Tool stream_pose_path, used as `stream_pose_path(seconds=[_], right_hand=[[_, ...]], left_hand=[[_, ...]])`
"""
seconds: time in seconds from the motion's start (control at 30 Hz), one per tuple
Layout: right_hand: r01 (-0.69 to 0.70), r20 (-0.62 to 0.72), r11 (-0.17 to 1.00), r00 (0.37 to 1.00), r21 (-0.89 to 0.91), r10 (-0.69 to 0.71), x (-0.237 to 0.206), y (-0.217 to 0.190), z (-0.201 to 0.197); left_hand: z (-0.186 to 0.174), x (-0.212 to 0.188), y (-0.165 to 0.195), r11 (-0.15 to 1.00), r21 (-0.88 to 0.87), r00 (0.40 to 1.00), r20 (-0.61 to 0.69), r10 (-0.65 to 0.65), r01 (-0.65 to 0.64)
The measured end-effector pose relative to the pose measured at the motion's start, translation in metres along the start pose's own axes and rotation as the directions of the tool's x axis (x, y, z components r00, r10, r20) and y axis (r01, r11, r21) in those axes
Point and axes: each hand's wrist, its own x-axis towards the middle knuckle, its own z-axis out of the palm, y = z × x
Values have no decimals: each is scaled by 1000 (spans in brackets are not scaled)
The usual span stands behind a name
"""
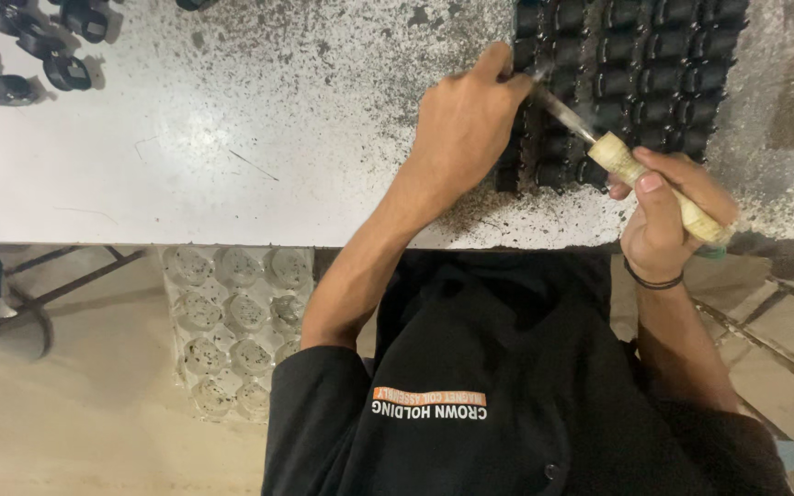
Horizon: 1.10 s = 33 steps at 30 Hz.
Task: The person arranges small black components with wire leads into a slotted rack on the workbench, then uses a soldering iron to solder the wire terminals on each component, working through the rack one component at a time.
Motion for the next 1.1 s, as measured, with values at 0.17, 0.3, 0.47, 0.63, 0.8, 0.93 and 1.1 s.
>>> stream_pose_path(seconds=[0.17, 0.3, 0.47, 0.63, 0.8, 0.93, 1.1], right_hand=[[-45, -36, 999, 998, 2, 45, -4, 2, -2], [-42, -60, 999, 997, -21, 40, 0, -2, 4], [77, -20, 991, 997, -108, -79, 10, -16, 11], [102, 74, 969, 993, -227, -87, 13, -24, 13], [158, 148, 942, 982, -295, -119, 12, -22, 7], [120, 73, 968, 992, -221, -106, 14, -21, 6], [68, 28, 986, 998, -153, -65, 15, -25, 10]], left_hand=[[-2, 4, 2, 999, 9, 999, -14, 36, -36], [-1, 5, -2, 997, -76, 1000, -12, 15, -15], [-3, 0, 0, 985, -173, 999, -49, -6, -3], [-7, -1, -2, 977, -210, 994, -105, 0, -22], [-5, -1, -4, 979, -203, 997, -70, -27, 13], [-4, -1, -2, 984, -181, 995, -98, -15, -3], [-2, -2, -6, 984, -177, 994, -105, 3, -22]])
